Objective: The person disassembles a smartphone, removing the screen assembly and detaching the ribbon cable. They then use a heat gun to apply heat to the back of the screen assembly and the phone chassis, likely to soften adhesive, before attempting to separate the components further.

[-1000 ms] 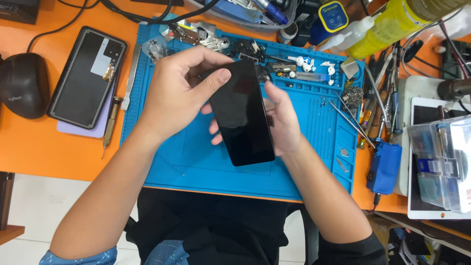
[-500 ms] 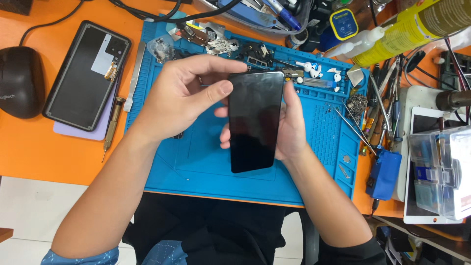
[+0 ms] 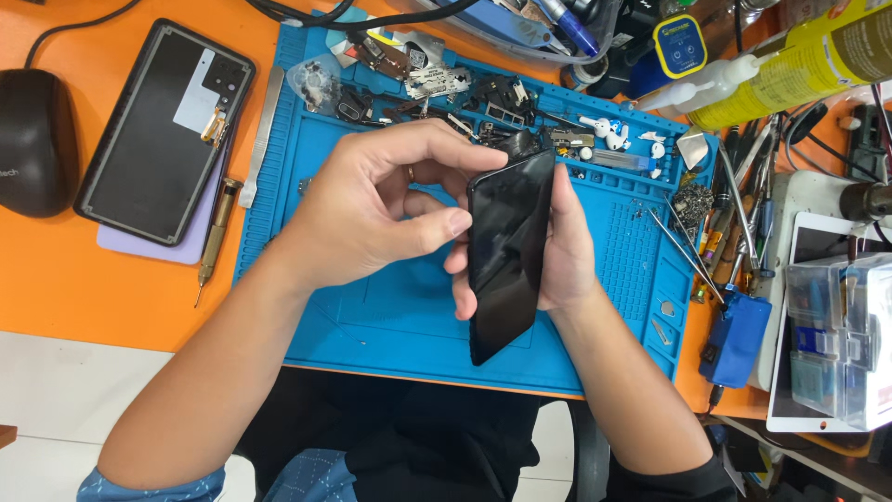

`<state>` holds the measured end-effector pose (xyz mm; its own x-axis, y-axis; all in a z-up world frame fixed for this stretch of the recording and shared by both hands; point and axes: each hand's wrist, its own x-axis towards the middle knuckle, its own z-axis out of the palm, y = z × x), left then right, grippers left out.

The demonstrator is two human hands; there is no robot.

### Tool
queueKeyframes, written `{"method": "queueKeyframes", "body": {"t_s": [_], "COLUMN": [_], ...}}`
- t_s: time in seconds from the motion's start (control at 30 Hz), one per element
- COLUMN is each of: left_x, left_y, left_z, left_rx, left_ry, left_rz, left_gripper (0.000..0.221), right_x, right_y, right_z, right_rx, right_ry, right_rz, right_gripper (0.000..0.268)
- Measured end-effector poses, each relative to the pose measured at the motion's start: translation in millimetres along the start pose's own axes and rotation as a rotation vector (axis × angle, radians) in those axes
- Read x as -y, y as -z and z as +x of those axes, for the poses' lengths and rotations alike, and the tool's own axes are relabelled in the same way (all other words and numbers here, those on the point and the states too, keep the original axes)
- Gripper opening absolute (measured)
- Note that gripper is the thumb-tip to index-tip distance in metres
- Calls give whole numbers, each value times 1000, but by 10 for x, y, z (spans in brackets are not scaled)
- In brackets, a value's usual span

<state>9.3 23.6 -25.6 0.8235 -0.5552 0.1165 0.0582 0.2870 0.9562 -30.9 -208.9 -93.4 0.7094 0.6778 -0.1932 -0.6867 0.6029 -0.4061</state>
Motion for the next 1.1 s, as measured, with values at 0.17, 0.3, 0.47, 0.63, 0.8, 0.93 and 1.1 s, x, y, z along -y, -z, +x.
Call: {"method": "queueKeyframes", "body": {"t_s": [0.17,0.3,0.47,0.63,0.8,0.93,1.1], "left_x": [29,20,31,41,54,58,89], "left_y": [7,-7,4,2,-7,-24,-51], "left_z": [-16,-11,-18,-16,-17,-18,-1], "left_rx": [6,5,13,13,-8,-2,5], "left_ry": [-25,-25,-35,-42,-43,-86,-107], "left_rz": [40,20,39,41,81,111,99], "left_gripper": [36,34,34,34,33,33,30], "right_x": [-21,-19,-35,-37,-45,-98,-79], "right_y": [118,144,136,96,-30,-55,-130], "right_z": [-29,-32,-20,1,70,114,148], "right_rx": [-76,-180,-185,-194,-203,-271,-324], "right_ry": [-62,-63,-76,-49,29,7,-50], "right_rz": [11,-80,-73,-121,-167,-186,-259], "right_gripper": [92,91,92,95,87,91,89]}}
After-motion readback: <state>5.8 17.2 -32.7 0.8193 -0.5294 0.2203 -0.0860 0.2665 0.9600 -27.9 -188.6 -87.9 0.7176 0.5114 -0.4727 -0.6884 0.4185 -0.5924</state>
